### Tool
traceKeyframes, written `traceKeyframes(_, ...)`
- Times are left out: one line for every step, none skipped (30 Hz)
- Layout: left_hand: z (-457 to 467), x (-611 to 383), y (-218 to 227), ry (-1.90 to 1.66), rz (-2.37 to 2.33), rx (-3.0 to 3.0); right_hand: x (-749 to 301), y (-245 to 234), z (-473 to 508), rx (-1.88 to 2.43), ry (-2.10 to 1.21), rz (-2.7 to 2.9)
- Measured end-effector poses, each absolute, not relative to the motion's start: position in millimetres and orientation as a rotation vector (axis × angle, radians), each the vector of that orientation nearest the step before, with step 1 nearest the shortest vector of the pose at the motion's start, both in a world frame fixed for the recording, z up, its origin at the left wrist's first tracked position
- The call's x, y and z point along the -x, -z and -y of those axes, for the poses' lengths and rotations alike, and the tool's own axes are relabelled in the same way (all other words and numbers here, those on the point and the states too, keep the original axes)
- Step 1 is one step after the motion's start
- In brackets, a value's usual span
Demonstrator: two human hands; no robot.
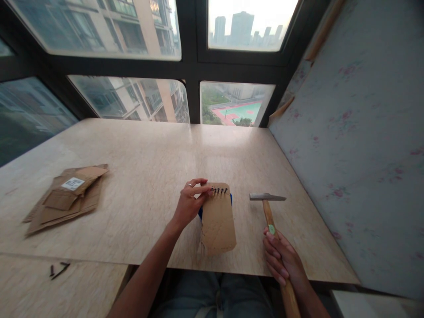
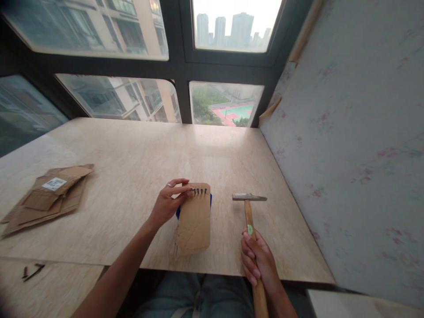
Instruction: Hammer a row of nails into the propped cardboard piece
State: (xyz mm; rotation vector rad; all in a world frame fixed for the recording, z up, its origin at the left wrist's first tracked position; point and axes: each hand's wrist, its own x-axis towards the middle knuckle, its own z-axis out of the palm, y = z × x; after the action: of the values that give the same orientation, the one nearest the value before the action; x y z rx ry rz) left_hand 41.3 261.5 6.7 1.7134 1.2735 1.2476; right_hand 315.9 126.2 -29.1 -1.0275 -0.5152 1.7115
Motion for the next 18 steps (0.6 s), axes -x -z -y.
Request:
traceKeyframes(-261, -41, -7, -1.243, -1.276, -1.717, -315, 29, -126, 1.035, -1.705, 0.517)
traceKeyframes(-261, -40, -7, -1.239, -1.277, -1.72, -315, 29, -126, 1.044, -1.697, 0.52)
traceKeyframes(-261, -40, -7, -1.234, -1.275, -1.724, -314, 29, -126, 1.054, -1.69, 0.524)
traceKeyframes(-261, -39, -8, -1.232, -1.274, -1.733, -313, 29, -126, 1.061, -1.686, 0.528)
traceKeyframes(-261, -38, -8, -1.23, -1.272, -1.749, -312, 28, -125, 1.075, -1.68, 0.537)
traceKeyframes(-261, -38, -8, -1.229, -1.275, -1.768, -311, 27, -125, 1.097, -1.666, 0.555)
traceKeyframes(-260, -38, -7, -1.226, -1.279, -1.789, -309, 25, -125, 1.126, -1.644, 0.579)
traceKeyframes(-260, -37, -7, -1.221, -1.285, -1.806, -306, 21, -124, 1.154, -1.616, 0.61)
traceKeyframes(-260, -37, -7, -1.22, -1.292, -1.816, -304, 15, -124, 1.181, -1.588, 0.645)
traceKeyframes(-260, -37, -6, -1.22, -1.299, -1.821, -301, 6, -123, 1.208, -1.559, 0.685)
traceKeyframes(-260, -38, -6, -1.22, -1.305, -1.823, -299, -4, -122, 1.224, -1.541, 0.728)
traceKeyframes(-260, -38, -6, -1.224, -1.308, -1.826, -297, -16, -122, 1.251, -1.528, 0.778)
traceKeyframes(-260, -38, -6, -1.23, -1.31, -1.829, -296, -29, -121, 1.291, -1.508, 0.847)
traceKeyframes(-259, -39, -6, -1.236, -1.311, -1.833, -295, -44, -121, 1.344, -1.485, 0.94)
traceKeyframes(-259, -39, -6, -1.239, -1.306, -1.837, -294, -58, -121, 1.398, -1.457, 1.041)
traceKeyframes(-259, -39, -6, -1.241, -1.298, -1.838, -294, -72, -122, 1.44, -1.429, 1.153)
traceKeyframes(-259, -40, -6, -1.245, -1.286, -1.836, -293, -85, -124, 1.451, -1.395, 1.286)
traceKeyframes(-259, -40, -7, -1.251, -1.274, -1.831, -292, -96, -127, 1.444, -1.36, 1.419)
